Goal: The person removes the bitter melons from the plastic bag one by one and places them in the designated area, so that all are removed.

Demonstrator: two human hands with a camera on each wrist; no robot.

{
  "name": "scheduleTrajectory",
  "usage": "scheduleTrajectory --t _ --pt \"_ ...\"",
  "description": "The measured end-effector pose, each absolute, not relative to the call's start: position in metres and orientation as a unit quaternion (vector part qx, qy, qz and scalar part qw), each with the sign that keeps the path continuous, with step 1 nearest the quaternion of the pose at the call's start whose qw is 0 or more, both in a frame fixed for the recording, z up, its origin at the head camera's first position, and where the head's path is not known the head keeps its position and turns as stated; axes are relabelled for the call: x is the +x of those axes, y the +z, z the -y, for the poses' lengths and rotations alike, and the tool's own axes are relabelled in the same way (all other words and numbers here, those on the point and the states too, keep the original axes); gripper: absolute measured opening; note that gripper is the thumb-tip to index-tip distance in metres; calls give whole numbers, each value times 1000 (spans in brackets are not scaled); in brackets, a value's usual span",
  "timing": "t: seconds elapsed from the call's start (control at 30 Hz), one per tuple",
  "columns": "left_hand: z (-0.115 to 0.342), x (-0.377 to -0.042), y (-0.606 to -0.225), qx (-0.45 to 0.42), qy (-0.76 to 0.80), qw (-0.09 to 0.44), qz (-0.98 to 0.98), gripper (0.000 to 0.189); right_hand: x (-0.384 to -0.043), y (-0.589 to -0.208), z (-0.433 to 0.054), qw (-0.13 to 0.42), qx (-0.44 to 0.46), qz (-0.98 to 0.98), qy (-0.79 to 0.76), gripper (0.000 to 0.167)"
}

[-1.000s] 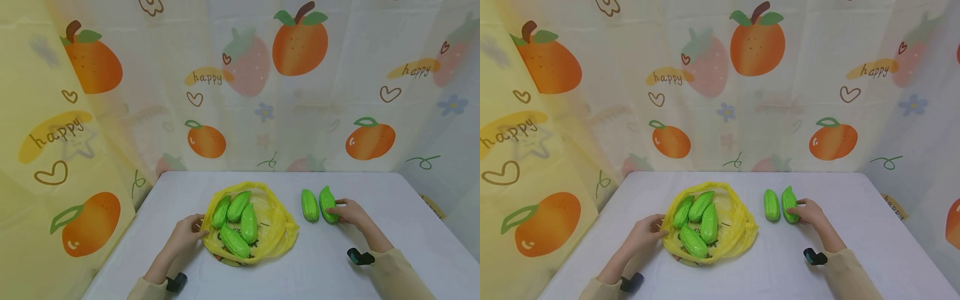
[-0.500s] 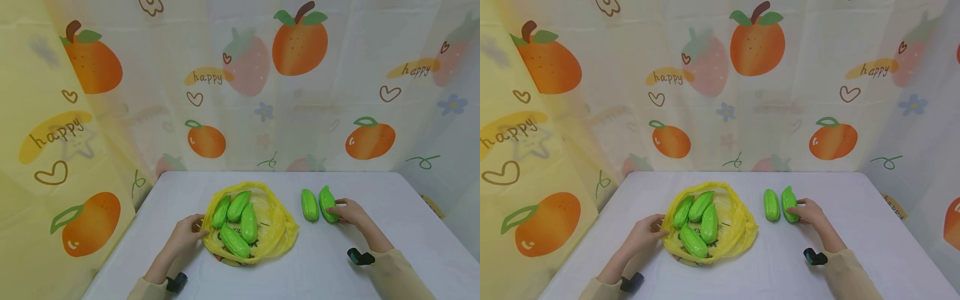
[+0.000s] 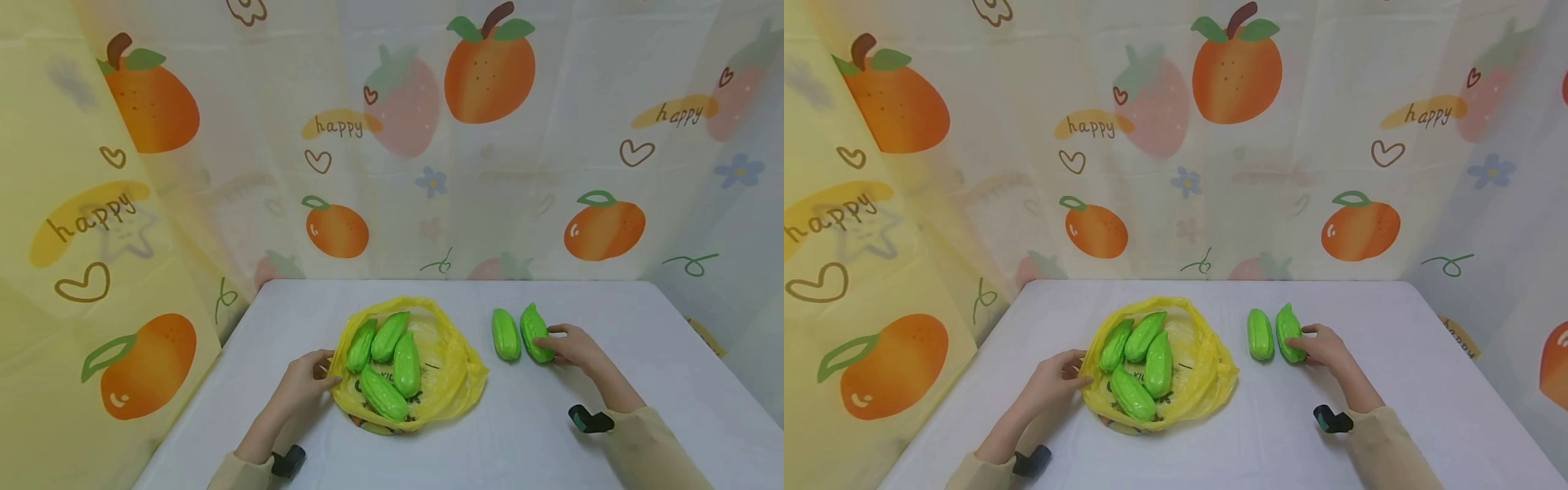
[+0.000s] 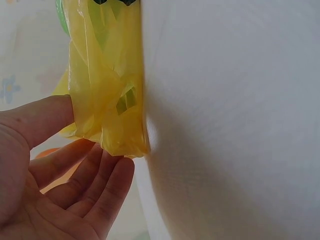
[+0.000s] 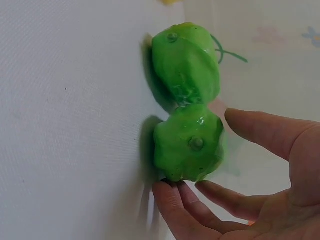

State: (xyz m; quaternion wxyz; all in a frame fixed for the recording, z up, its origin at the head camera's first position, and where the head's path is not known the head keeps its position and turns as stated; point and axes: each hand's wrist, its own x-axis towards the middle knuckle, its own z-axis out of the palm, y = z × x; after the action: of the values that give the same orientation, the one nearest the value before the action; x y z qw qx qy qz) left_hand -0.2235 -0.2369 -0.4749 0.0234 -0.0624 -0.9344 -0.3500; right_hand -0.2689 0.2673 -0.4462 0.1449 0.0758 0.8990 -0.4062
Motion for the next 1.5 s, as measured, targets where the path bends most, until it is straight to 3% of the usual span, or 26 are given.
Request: scheduleTrajectory --t 0.77,1.5 --pt "236 -223 -471 -60 -347 21 936 45 -242 -417 -265 89 33 -904 -416 70" --pt "235 -221 -470 -58 -345 20 937 44 -237 -400 -213 42 -8 -911 -409 59"
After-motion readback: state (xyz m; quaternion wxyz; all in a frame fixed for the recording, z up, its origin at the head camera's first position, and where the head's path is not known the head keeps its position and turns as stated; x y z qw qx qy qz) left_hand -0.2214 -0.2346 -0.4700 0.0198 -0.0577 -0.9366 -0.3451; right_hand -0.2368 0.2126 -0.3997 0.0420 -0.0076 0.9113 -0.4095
